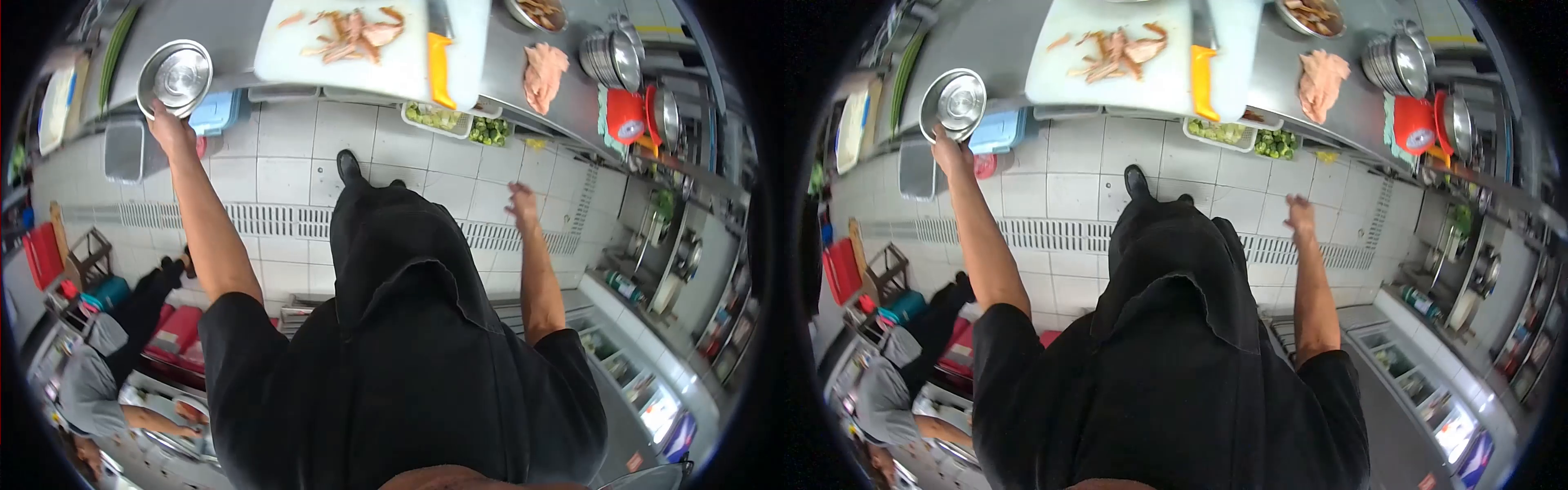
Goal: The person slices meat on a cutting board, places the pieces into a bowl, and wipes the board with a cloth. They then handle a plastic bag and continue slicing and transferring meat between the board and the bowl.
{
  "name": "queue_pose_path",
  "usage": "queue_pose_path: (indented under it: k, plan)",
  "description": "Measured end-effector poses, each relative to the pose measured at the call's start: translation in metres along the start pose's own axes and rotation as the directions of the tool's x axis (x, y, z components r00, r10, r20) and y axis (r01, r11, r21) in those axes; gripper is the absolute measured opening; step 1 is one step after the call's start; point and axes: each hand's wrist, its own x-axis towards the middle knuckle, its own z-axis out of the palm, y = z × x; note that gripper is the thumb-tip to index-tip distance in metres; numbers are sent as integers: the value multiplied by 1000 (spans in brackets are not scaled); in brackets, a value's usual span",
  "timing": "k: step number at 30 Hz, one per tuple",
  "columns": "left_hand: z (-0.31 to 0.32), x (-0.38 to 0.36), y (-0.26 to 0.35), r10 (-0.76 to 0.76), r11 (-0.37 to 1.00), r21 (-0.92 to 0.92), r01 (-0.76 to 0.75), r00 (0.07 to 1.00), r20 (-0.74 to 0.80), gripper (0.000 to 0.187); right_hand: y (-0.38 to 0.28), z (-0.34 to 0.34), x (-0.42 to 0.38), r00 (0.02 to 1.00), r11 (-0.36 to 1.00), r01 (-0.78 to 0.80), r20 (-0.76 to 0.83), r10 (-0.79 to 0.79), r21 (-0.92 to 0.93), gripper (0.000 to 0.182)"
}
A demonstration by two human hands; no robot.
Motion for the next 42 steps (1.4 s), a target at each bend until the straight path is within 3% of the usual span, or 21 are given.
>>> queue_pose_path:
  k: [2,4,6,8,9,12,14,16,19,20,21,22,24,26,28,30,32,33,34,38,42]
  plan:
    - [-50,-59,-9,-149,987,-77,142,985,-85,50,42,17,9,983,987,-129,117,140,-98,59]
    - [-124,-98,-71,-228,969,-143,201,952,-203,55,95,24,34,941,942,-33,307,142,-335,52]
    - [-175,-177,-114,-333,942,-114,314,909,-251,59,89,37,10,923,856,-110,268,277,-505,42]
    - [-245,-256,-197,-415,909,-140,393,880,-228,65,109,31,16,894,850,33,396,210,-526,33]
    - [-285,-310,-243,-388,921,-98,378,914,-120,69,116,30,15,911,855,-20,342,229,-518,30]
    - [-334,-476,-341,-644,759,-317,569,729,-234,67,138,15,10,924,839,-87,270,269,-537,25]
    - [-336,-577,-350,-886,463,-449,764,380,-267,60,152,3,15,922,809,-72,270,277,-583,29]
    - [-326,-652,-327,-901,418,-462,782,293,-319,62,168,-10,42,901,787,-79,294,319,-611,31]
    - [-337,-726,-312,-897,354,-441,825,165,-410,63,136,-4,25,943,776,2,258,208,-631,37]
    - [-343,-740,-309,-874,399,-410,820,206,-440,63,125,-1,20,939,772,27,280,198,-635,37]
    - [-347,-742,-310,-849,447,-379,811,250,-466,62,109,8,16,934,769,56,305,184,-637,38]
    - [-345,-732,-303,-851,490,-541,683,241,-467,58,95,18,15,928,766,87,331,171,-637,39]
    - [-356,-702,-277,-867,385,-493,780,123,-483,57,73,41,12,918,766,163,379,113,-622,39]
    - [-398,-684,-324,-617,762,-501,410,693,-373,62,54,67,8,908,769,235,417,45,-595,39]
    - [-414,-595,-298,-730,655,-379,654,416,-543,68,29,117,4,875,791,231,476,85,-566,53]
    - [-423,-540,-302,-627,770,-389,505,490,-606,71,4,159,-5,830,793,227,538,145,-565,70]
    - [-404,-483,-250,-604,789,-386,478,491,-628,71,-27,208,-20,810,806,240,569,141,-541,77]
    - [-425,-462,-265,-604,790,-383,479,499,-621,69,-44,235,-25,799,810,245,584,141,-532,81]
    - [-418,-434,-244,-618,765,-404,503,394,-680,69,-62,265,-25,790,846,228,599,129,-483,83]
    - [-443,-364,-219,-613,780,-527,338,583,-533,71,-146,403,-15,725,966,144,687,46,-217,88]
    - [-460,-304,-193,-589,756,-573,316,710,-385,70,-250,544,-37,706,990,127,696,-132,59,82]
